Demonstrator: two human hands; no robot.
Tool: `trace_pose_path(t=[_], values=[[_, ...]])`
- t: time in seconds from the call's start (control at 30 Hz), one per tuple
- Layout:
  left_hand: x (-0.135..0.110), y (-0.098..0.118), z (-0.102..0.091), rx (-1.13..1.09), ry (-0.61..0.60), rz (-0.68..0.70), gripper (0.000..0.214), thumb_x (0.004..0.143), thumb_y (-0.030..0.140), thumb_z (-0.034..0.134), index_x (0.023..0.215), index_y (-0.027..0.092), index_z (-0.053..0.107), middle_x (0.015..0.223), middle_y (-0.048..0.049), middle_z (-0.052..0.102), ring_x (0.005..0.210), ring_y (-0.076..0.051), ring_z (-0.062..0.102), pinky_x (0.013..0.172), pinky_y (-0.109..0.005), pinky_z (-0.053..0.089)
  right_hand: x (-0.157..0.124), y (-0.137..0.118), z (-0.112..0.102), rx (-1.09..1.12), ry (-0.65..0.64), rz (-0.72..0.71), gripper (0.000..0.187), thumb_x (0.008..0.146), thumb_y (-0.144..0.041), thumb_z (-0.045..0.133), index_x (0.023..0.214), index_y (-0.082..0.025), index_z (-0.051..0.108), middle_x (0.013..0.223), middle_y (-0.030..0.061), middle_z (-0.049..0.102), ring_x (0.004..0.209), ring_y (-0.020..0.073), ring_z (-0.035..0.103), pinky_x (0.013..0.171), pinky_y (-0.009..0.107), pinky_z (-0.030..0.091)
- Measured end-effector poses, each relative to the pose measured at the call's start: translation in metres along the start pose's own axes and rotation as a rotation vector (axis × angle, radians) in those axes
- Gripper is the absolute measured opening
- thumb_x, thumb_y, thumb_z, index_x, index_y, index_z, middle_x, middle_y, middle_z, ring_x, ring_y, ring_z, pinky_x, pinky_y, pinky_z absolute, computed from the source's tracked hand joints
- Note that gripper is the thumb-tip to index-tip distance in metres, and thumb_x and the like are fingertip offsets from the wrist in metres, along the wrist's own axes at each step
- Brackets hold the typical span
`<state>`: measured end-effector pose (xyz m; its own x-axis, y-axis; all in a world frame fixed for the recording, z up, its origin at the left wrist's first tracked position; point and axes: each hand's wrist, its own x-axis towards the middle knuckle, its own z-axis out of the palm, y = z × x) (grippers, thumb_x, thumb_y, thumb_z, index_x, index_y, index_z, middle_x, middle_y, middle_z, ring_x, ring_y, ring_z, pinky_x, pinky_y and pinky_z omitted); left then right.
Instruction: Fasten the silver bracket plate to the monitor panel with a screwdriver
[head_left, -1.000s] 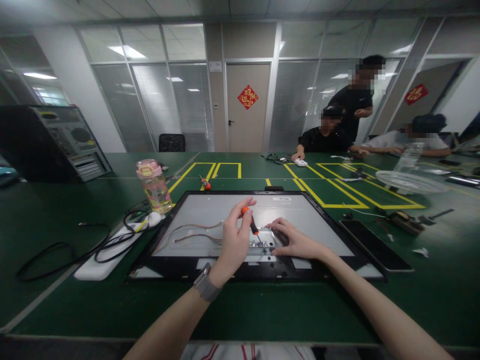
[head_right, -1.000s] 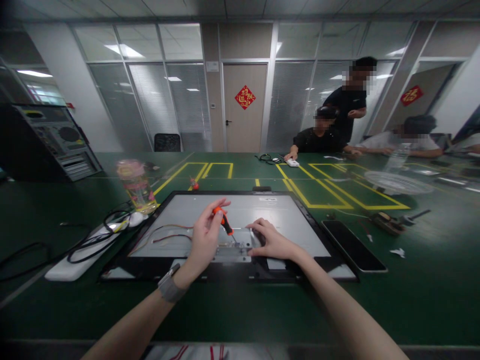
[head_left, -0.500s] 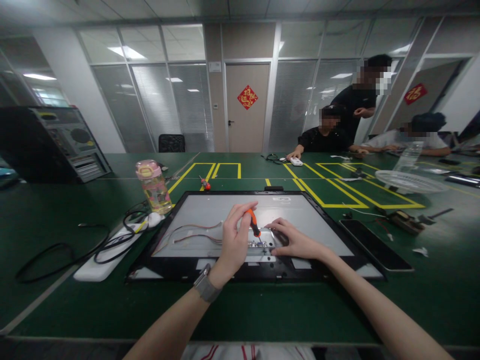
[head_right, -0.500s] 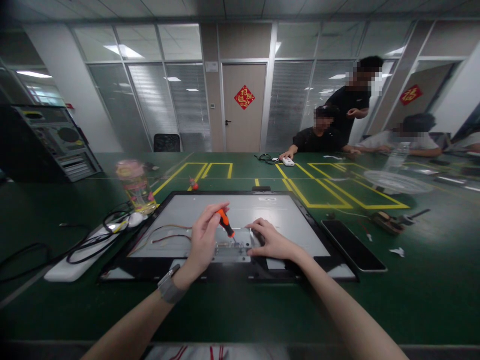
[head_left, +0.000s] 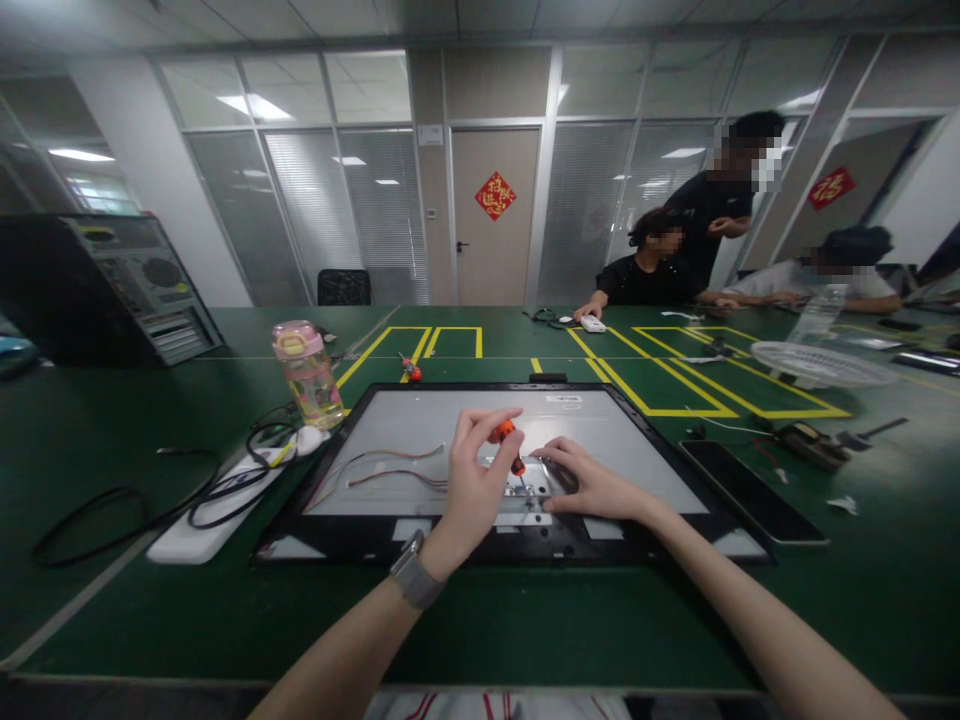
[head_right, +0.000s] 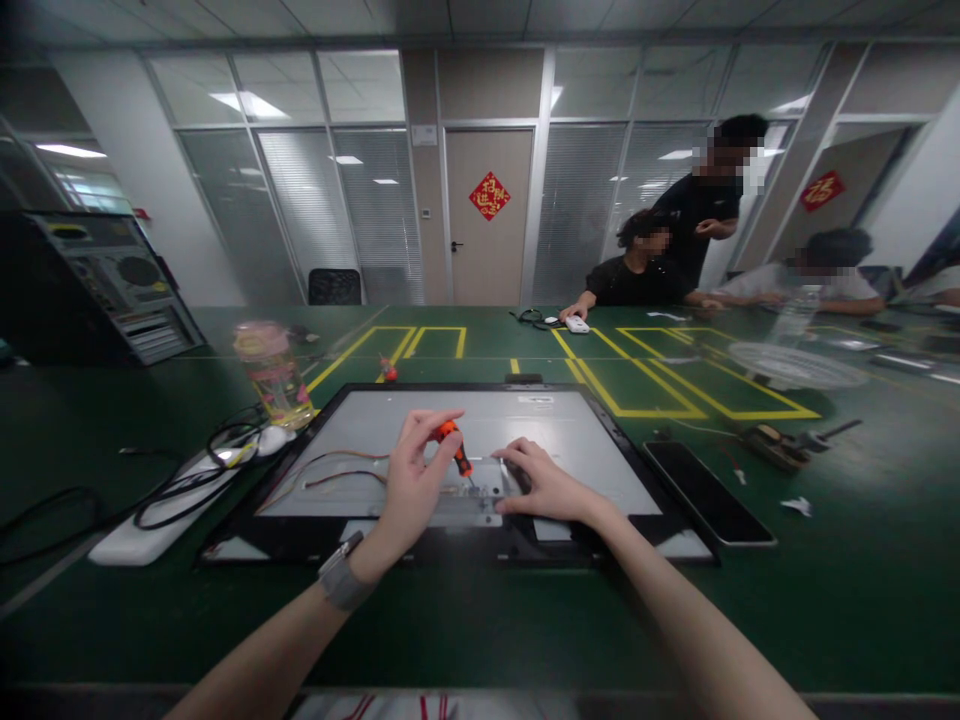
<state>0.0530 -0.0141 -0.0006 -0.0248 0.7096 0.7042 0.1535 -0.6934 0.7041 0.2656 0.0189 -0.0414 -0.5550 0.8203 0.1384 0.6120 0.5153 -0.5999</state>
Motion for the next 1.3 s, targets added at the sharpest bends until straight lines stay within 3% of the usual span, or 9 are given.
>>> trace_pose_path(t=[0.2, 0.37, 0.7, 0.83, 1.03, 1.2, 1.3], values=[[-0.0002, 0.0007, -0.0011, -0.035, -0.035, -0.024, 0.025, 0.096, 0.021, 0.046, 0.113, 0.022, 0.065, 0.093, -0.0035, 0.057, 0.086, -0.018, 0.056, 0.079, -0.029, 0.046, -0.0014, -0.0015, -0.001, 0.002, -0.012, 0.014, 0.066, 0.074, -0.046, 0.074, 0.131, -0.024, 0.05, 0.123, 0.0089, 0.046, 0.115, 0.0284, 0.048, 0.1, 0.043, 0.041], [0.0001, -0.0004, -0.0004, 0.001, -0.009, -0.014, 0.021, 0.092, 0.023, 0.055, 0.109, 0.024, 0.067, 0.093, -0.0028, 0.054, 0.085, -0.017, 0.055, 0.081, -0.03, 0.045, -0.0016, -0.002, -0.001, 0.0, -0.008, 0.014, 0.065, 0.074, -0.043, 0.074, 0.131, -0.022, 0.05, 0.122, 0.0092, 0.046, 0.112, 0.028, 0.049, 0.098, 0.042, 0.043], [-0.0008, 0.0028, -0.0027, -0.03, -0.031, -0.01, 0.029, 0.097, 0.019, 0.042, 0.117, 0.022, 0.063, 0.095, -0.0036, 0.057, 0.088, -0.017, 0.057, 0.079, -0.029, 0.046, -0.0019, -0.0002, 0.0002, 0.008, -0.014, 0.016, 0.065, 0.074, -0.042, 0.074, 0.131, -0.022, 0.05, 0.123, 0.0098, 0.046, 0.112, 0.028, 0.049, 0.098, 0.042, 0.043], [-0.0001, 0.0024, -0.0021, 0.018, 0.01, -0.008, 0.021, 0.093, 0.02, 0.052, 0.106, 0.021, 0.068, 0.092, -0.0028, 0.056, 0.084, -0.016, 0.057, 0.078, -0.028, 0.046, -0.0014, -0.0018, -0.0005, 0.009, -0.007, 0.01, 0.064, 0.074, -0.041, 0.075, 0.13, -0.023, 0.051, 0.122, 0.0091, 0.046, 0.112, 0.028, 0.049, 0.098, 0.042, 0.043], [0.0001, -0.0013, -0.0018, -0.043, -0.026, -0.018, 0.029, 0.097, 0.019, 0.042, 0.117, 0.021, 0.063, 0.109, -0.0062, 0.062, 0.103, -0.02, 0.058, 0.09, -0.033, 0.044, -0.0001, -0.0013, 0.0003, 0.003, -0.006, 0.015, 0.065, 0.073, -0.041, 0.075, 0.13, -0.021, 0.051, 0.122, 0.0099, 0.046, 0.114, 0.0288, 0.048, 0.101, 0.043, 0.041], [-0.0002, 0.0012, -0.0022, 0.015, 0.0, 0.007, 0.019, 0.092, 0.021, 0.055, 0.106, 0.022, 0.068, 0.091, -0.0025, 0.058, 0.085, -0.017, 0.058, 0.079, -0.028, 0.046, -0.0003, -0.0013, -0.0001, 0.011, -0.01, 0.016, 0.066, 0.073, -0.044, 0.075, 0.131, -0.022, 0.051, 0.124, 0.0101, 0.046, 0.114, 0.0293, 0.047, 0.1, 0.044, 0.042], [-0.0006, 0.0015, -0.0024, -0.007, -0.019, 0.005, 0.025, 0.096, 0.022, 0.047, 0.112, 0.021, 0.066, 0.1, -0.0044, 0.059, 0.092, -0.018, 0.058, 0.083, -0.029, 0.046, -0.0005, -0.0017, -0.0003, 0.016, -0.017, 0.021, 0.065, 0.074, -0.044, 0.074, 0.13, -0.022, 0.051, 0.124, 0.0098, 0.045, 0.113, 0.0287, 0.048, 0.099, 0.044, 0.042]])
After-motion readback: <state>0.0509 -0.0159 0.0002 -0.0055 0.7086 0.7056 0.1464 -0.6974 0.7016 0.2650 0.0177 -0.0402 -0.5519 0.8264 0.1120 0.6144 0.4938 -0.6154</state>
